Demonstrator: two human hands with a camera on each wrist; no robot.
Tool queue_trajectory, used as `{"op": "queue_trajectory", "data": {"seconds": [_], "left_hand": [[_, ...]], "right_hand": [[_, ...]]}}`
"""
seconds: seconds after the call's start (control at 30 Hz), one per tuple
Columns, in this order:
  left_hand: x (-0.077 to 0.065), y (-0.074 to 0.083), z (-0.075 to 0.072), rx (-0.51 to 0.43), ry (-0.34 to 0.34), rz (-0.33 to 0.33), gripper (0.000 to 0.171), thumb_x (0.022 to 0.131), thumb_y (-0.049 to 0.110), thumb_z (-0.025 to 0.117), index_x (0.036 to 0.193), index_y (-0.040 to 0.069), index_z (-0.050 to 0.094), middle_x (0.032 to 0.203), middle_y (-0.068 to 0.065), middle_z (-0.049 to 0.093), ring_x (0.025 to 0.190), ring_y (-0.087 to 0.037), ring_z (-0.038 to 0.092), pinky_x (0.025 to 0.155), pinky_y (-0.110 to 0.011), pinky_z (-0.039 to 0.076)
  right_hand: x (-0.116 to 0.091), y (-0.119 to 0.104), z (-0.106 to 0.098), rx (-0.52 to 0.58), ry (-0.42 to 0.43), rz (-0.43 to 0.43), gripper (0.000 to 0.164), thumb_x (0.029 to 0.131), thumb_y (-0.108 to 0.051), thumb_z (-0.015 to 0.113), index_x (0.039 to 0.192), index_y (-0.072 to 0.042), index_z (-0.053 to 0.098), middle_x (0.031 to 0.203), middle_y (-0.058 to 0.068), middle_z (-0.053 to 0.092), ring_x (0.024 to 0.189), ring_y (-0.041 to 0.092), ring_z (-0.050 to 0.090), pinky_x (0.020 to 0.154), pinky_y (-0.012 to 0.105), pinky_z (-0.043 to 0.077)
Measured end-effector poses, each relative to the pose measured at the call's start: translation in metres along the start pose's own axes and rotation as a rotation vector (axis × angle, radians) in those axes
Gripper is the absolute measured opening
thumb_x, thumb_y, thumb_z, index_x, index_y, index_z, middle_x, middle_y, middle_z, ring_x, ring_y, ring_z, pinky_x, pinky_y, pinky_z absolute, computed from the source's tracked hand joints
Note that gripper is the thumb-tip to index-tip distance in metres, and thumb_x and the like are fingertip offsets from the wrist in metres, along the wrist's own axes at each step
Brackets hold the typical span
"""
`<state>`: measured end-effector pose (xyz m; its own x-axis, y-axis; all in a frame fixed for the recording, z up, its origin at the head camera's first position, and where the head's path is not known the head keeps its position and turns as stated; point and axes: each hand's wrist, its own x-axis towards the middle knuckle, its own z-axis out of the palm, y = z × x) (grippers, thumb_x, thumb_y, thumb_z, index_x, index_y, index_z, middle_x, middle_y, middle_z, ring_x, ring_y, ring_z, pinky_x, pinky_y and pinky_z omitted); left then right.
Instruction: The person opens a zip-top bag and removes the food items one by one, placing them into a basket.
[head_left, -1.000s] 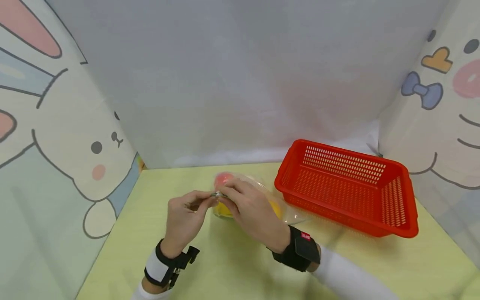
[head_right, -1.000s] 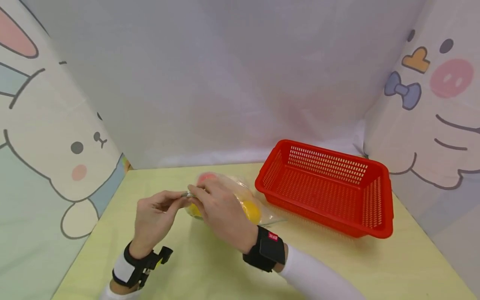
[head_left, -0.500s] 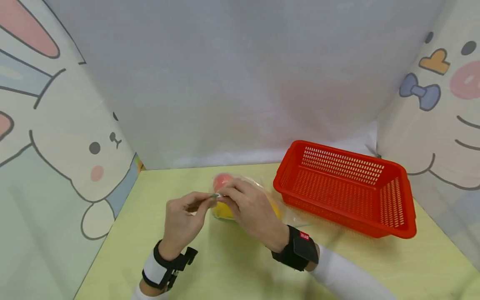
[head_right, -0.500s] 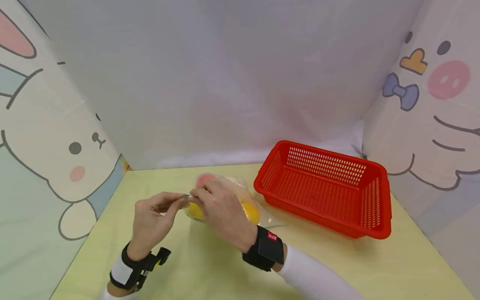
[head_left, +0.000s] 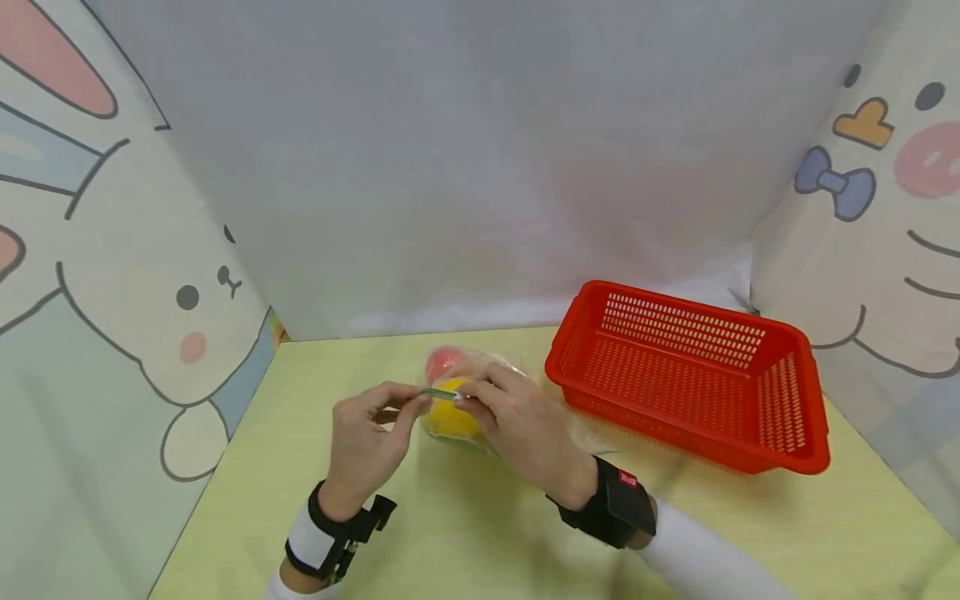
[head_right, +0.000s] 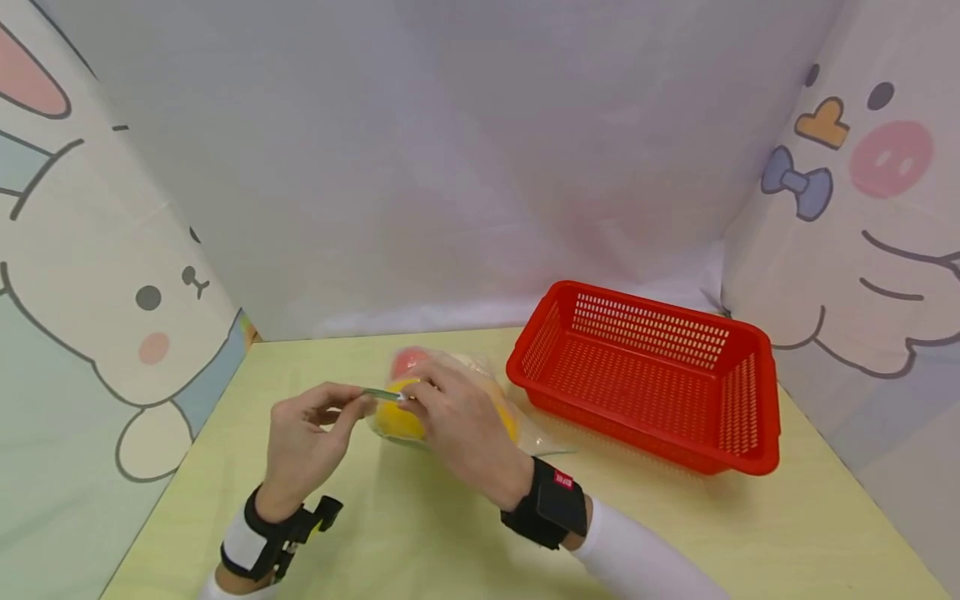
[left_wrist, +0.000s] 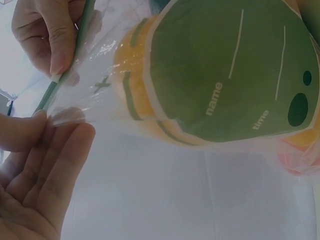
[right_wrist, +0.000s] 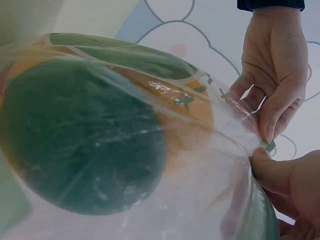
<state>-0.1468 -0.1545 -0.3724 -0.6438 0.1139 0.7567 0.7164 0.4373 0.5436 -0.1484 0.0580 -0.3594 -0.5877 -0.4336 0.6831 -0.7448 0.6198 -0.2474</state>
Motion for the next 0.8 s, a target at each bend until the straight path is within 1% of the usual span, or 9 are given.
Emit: {"op": "queue_trajectory", "data": {"seconds": [0.13,0.23,0.43,0.53,0.67,0.8], "left_hand": [[0.001,0.0,-0.001,0.002,0.012,-0.002,0.01,0.085,-0.01,0.08,0.088,-0.001,0.078,0.082,-0.012,0.081,0.066,-0.018,0.077,0.065,-0.015,0.06],[0.001,0.0,-0.001,0.013,0.029,-0.004,0.008,0.085,-0.009,0.08,0.088,-0.001,0.078,0.082,-0.013,0.081,0.065,-0.018,0.076,0.065,-0.014,0.06],[0.0,0.0,-0.002,0.019,0.047,-0.012,0.009,0.085,-0.009,0.08,0.088,-0.001,0.078,0.081,-0.012,0.081,0.066,-0.018,0.076,0.066,-0.014,0.06],[0.0,0.001,-0.003,0.019,0.053,-0.015,0.009,0.085,-0.01,0.08,0.088,-0.001,0.078,0.082,-0.012,0.081,0.066,-0.018,0.076,0.065,-0.014,0.059],[0.0,0.001,-0.003,0.021,0.062,-0.023,0.01,0.085,-0.009,0.08,0.088,-0.001,0.078,0.081,-0.012,0.081,0.066,-0.018,0.076,0.065,-0.013,0.059],[0.0,0.001,-0.003,0.013,0.066,-0.029,0.009,0.085,-0.009,0.08,0.088,0.0,0.079,0.081,-0.012,0.081,0.066,-0.017,0.076,0.066,-0.013,0.059]], "right_hand": [[-0.006,0.005,-0.002,-0.014,0.006,-0.001,0.022,0.085,-0.017,0.085,0.103,-0.005,0.079,0.095,0.006,0.07,0.078,0.015,0.062,0.073,0.02,0.061],[-0.01,0.01,-0.003,-0.005,0.005,0.002,0.022,0.085,-0.014,0.086,0.103,-0.003,0.079,0.091,0.006,0.068,0.073,0.012,0.059,0.071,0.018,0.06],[-0.021,0.017,-0.005,0.025,0.037,0.008,0.021,0.083,-0.007,0.086,0.102,-0.001,0.078,0.088,0.007,0.065,0.07,0.012,0.055,0.064,0.015,0.055],[-0.025,0.02,-0.007,0.025,0.065,0.006,0.021,0.081,-0.003,0.086,0.1,-0.002,0.076,0.088,0.007,0.065,0.069,0.011,0.055,0.063,0.014,0.055],[-0.03,0.025,-0.008,-0.014,0.103,0.003,0.022,0.078,-0.002,0.087,0.097,-0.003,0.075,0.087,0.007,0.064,0.069,0.012,0.057,0.063,0.016,0.056],[-0.033,0.03,-0.011,-0.052,0.108,0.012,0.022,0.078,-0.002,0.087,0.096,-0.003,0.075,0.086,0.006,0.063,0.07,0.012,0.057,0.062,0.017,0.056]]}}
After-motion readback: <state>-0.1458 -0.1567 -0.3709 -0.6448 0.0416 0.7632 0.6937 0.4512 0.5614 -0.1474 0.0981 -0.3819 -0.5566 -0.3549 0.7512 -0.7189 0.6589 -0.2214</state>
